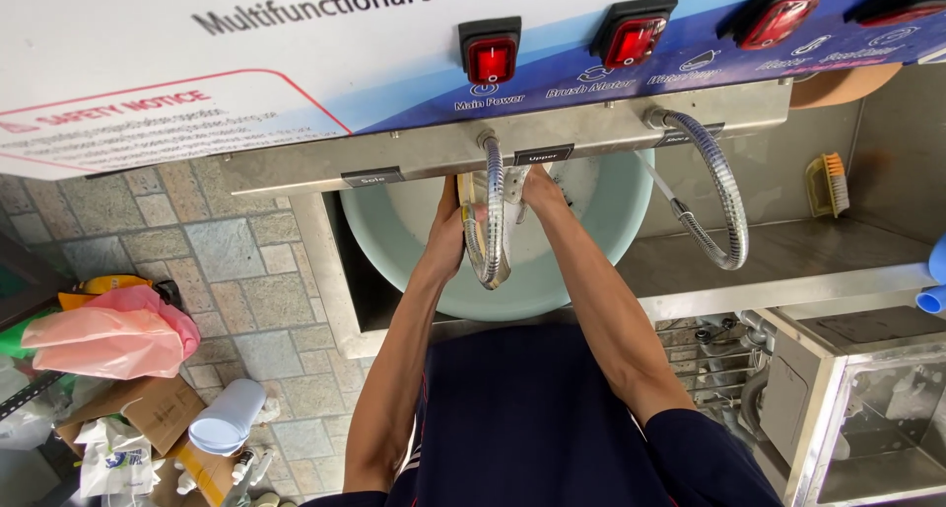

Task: Cleaning and washing several pairs of sneakers at a shoe repair shop station.

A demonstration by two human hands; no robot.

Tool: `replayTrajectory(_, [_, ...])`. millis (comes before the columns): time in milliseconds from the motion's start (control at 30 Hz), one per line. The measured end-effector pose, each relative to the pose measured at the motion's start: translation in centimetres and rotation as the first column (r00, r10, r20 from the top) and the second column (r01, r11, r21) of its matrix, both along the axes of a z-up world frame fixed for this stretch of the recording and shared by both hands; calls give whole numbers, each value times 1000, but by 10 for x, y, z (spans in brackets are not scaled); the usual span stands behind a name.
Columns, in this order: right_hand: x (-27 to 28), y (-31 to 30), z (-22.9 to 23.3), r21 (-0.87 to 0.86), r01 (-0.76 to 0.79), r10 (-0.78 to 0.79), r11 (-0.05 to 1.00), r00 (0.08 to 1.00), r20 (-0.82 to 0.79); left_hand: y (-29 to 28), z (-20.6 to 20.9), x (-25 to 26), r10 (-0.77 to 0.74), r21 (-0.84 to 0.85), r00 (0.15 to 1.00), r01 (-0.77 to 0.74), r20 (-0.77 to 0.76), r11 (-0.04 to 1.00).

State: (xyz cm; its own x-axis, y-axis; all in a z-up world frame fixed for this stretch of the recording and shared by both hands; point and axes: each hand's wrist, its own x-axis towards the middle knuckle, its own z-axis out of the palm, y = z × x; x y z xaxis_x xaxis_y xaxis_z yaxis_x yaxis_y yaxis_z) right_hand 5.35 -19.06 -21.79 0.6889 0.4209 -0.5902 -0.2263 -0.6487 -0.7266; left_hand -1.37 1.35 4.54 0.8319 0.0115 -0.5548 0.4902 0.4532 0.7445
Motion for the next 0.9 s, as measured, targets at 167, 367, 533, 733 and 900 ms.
replayTrajectory(167, [15,10,-11,-171,94,-111,981,990,-88,-2,-4,16,39,-56,992,-46,-123,997])
replayTrajectory(367, [27,30,-9,148,313,-319,938,948,16,-1,-36,19,113,-137,976,-140,-186,981])
replayTrajectory(533, [31,39,-7,130,266,-273,955,961,38,-1,-56,15,142,-170,974,-172,-176,970])
replayTrajectory(733, [32,42,-3,96,194,-201,976,977,67,-7,-10,23,123,-117,966,-152,-227,981])
replayTrajectory(900, [21,40,46,31,150,-150,988,989,-17,-13,3,6,17,66,990,-8,-140,998])
